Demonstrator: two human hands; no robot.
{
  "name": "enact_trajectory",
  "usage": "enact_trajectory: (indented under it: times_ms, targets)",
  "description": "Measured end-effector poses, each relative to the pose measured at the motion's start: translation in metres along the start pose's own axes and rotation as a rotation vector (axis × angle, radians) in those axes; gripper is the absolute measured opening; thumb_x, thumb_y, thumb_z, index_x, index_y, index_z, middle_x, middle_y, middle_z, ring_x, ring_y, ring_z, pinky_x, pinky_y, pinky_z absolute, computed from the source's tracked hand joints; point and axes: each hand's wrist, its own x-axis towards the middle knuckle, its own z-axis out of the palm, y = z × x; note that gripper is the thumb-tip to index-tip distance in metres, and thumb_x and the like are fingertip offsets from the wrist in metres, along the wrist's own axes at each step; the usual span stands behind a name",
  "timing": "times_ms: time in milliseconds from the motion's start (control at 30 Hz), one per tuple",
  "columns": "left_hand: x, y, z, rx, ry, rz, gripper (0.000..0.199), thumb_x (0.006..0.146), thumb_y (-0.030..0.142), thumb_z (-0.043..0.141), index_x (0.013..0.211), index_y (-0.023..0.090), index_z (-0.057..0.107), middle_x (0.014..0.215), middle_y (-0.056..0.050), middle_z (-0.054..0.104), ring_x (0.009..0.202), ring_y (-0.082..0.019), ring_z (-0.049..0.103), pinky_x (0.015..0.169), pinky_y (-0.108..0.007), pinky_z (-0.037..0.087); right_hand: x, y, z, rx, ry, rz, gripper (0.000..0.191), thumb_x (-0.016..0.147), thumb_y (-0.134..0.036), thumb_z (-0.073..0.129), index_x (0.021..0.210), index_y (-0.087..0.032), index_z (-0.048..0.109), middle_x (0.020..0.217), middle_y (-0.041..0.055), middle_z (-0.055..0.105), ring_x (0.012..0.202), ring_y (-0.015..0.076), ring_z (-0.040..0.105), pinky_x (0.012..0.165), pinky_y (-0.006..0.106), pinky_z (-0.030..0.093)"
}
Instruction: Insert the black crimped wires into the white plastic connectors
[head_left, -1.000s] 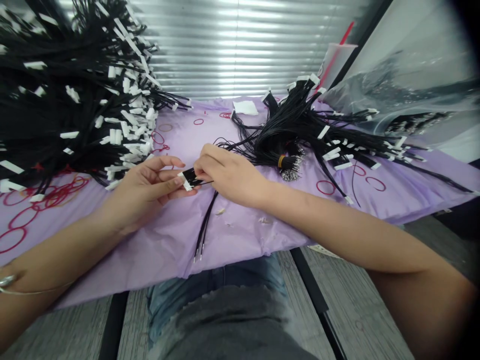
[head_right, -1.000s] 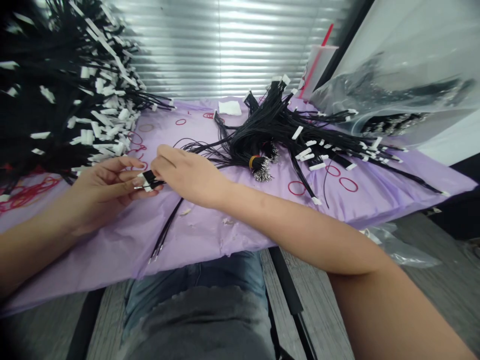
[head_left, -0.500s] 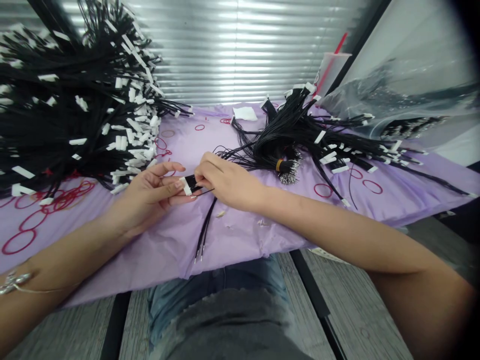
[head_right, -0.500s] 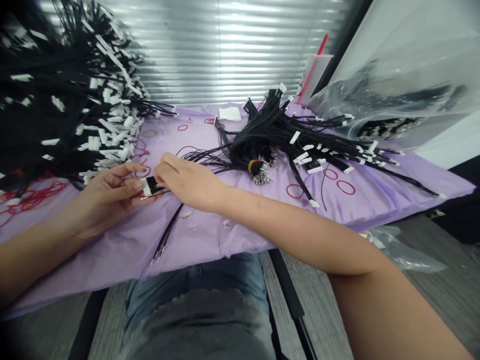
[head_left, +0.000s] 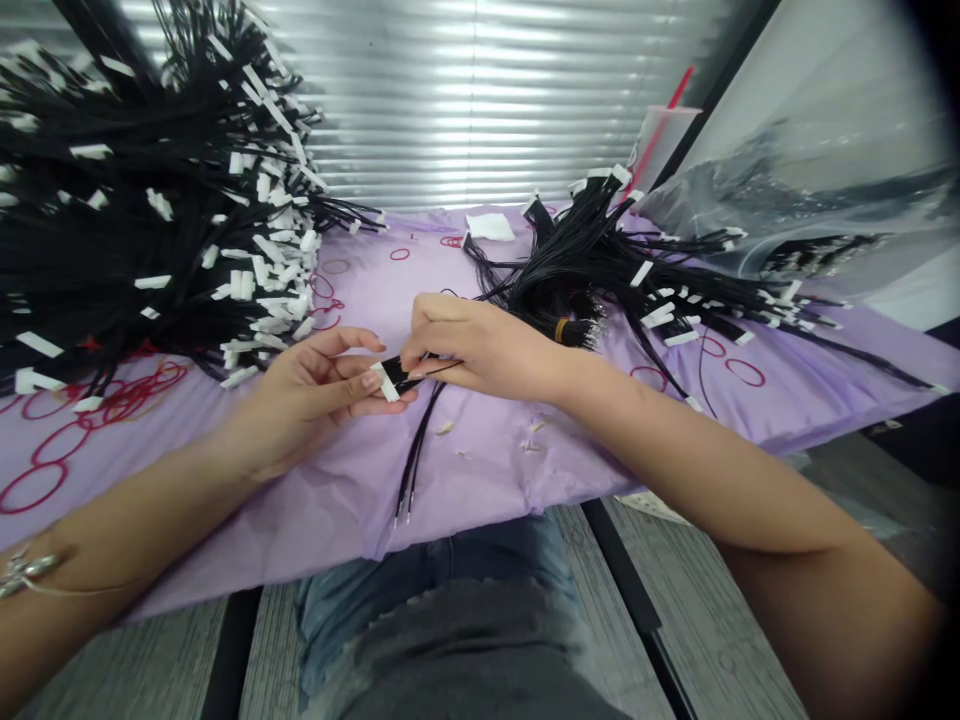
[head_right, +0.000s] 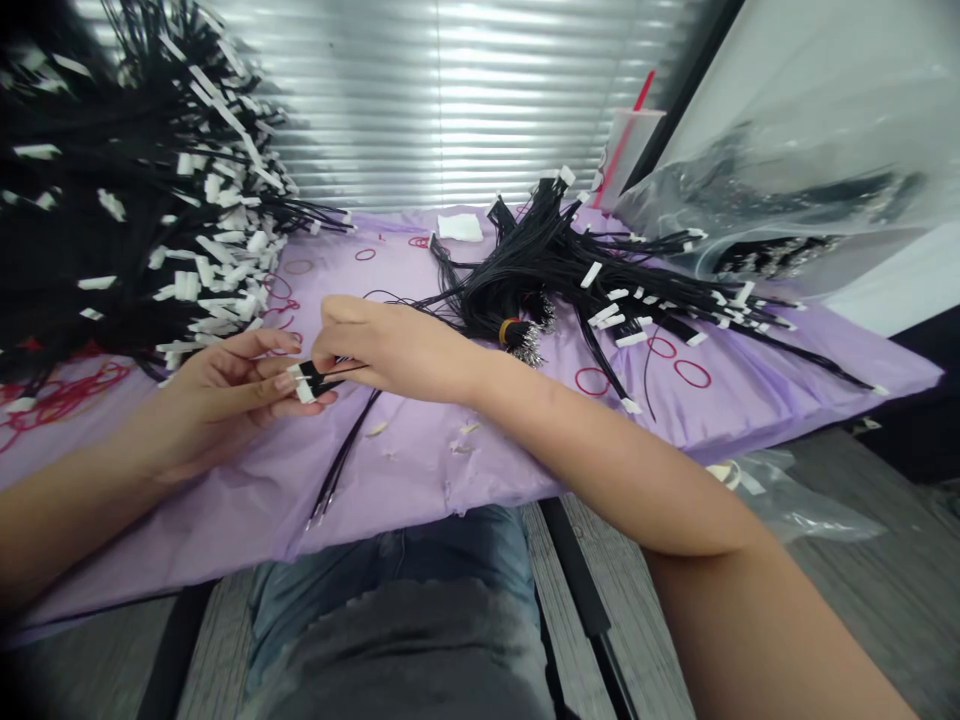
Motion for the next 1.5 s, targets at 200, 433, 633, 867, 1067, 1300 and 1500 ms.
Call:
enact_trajectory:
  times_ms: [200, 433, 633, 867, 1067, 1300, 1500]
  targets:
    - [0.002, 0.000, 0.000, -0.020, 0.002, -0.014, 0.026, 0.066, 0.013, 0.080, 0.087, 0.021, 0.066, 0.082, 0.000, 0.076, 0.072, -0.015, 0.073, 0.069, -0.025, 0.062, -0.001, -0.002, 0.010, -0.186, -0.016, 0.036, 0.033, 0.098, -0.034, 0.033, 0.097, -0.014, 0.060, 0.090, 0.0030, 0.049, 0.074, 0.0077, 0.043, 0.066, 0.021, 0.034]
    - [0.000, 0.001, 0.001, -0.050, -0.015, -0.007, 0.028, 0.068, 0.010, 0.079, 0.091, 0.017, 0.064, 0.085, -0.002, 0.077, 0.077, -0.015, 0.073, 0.070, -0.024, 0.063, -0.001, 0.003, 0.029, -0.271, 0.083, 0.010, 0.040, 0.099, -0.034, 0.025, 0.094, -0.013, 0.059, 0.090, 0.0047, 0.049, 0.073, 0.0090, 0.042, 0.067, 0.022, 0.034]
    - [0.000, -0.001, 0.000, -0.062, 0.010, -0.025, 0.027, 0.069, 0.008, 0.078, 0.091, 0.015, 0.065, 0.083, -0.002, 0.077, 0.075, -0.016, 0.073, 0.068, -0.024, 0.063, -0.002, 0.006, 0.035, -0.299, 0.092, -0.029, 0.042, 0.100, -0.034, 0.022, 0.093, -0.012, 0.058, 0.088, 0.0049, 0.047, 0.071, 0.0098, 0.041, 0.065, 0.023, 0.035]
    - [0.003, -0.005, -0.002, -0.079, 0.040, -0.004, 0.029, 0.067, 0.009, 0.080, 0.091, 0.014, 0.064, 0.082, -0.003, 0.076, 0.076, -0.016, 0.074, 0.066, -0.024, 0.063, -0.001, 0.005, 0.039, -0.370, 0.075, -0.022, 0.045, 0.100, -0.033, 0.015, 0.094, -0.013, 0.054, 0.089, 0.0048, 0.047, 0.073, 0.0102, 0.042, 0.067, 0.023, 0.037]
    - [0.004, -0.003, 0.001, -0.106, 0.017, 0.018, 0.027, 0.065, 0.009, 0.082, 0.087, 0.013, 0.066, 0.082, -0.003, 0.076, 0.075, -0.016, 0.073, 0.066, -0.023, 0.062, 0.001, 0.009, 0.037, -0.296, 0.139, -0.069, 0.039, 0.100, -0.032, 0.022, 0.093, -0.013, 0.055, 0.088, 0.0041, 0.048, 0.072, 0.0094, 0.043, 0.066, 0.022, 0.037]
    - [0.006, 0.001, -0.001, -0.076, 0.059, 0.057, 0.021, 0.070, 0.011, 0.079, 0.086, 0.013, 0.065, 0.077, 0.002, 0.070, 0.075, -0.009, 0.069, 0.076, -0.021, 0.061, 0.001, 0.006, 0.009, -0.086, 0.331, -0.019, 0.033, 0.095, -0.041, 0.040, 0.101, -0.012, 0.055, 0.095, 0.0052, 0.053, 0.093, 0.0101, 0.048, 0.083, 0.024, 0.040]
    - [0.012, 0.001, -0.018, 0.159, 0.060, 0.155, 0.016, 0.077, 0.016, 0.072, 0.089, 0.015, 0.061, 0.070, 0.004, 0.061, 0.065, -0.007, 0.063, 0.064, -0.017, 0.059, 0.002, -0.018, 0.014, -0.238, 0.078, -0.059, 0.048, 0.097, -0.050, 0.029, 0.077, -0.016, 0.057, 0.068, 0.0001, 0.054, 0.064, 0.0088, 0.042, 0.065, 0.026, 0.029]
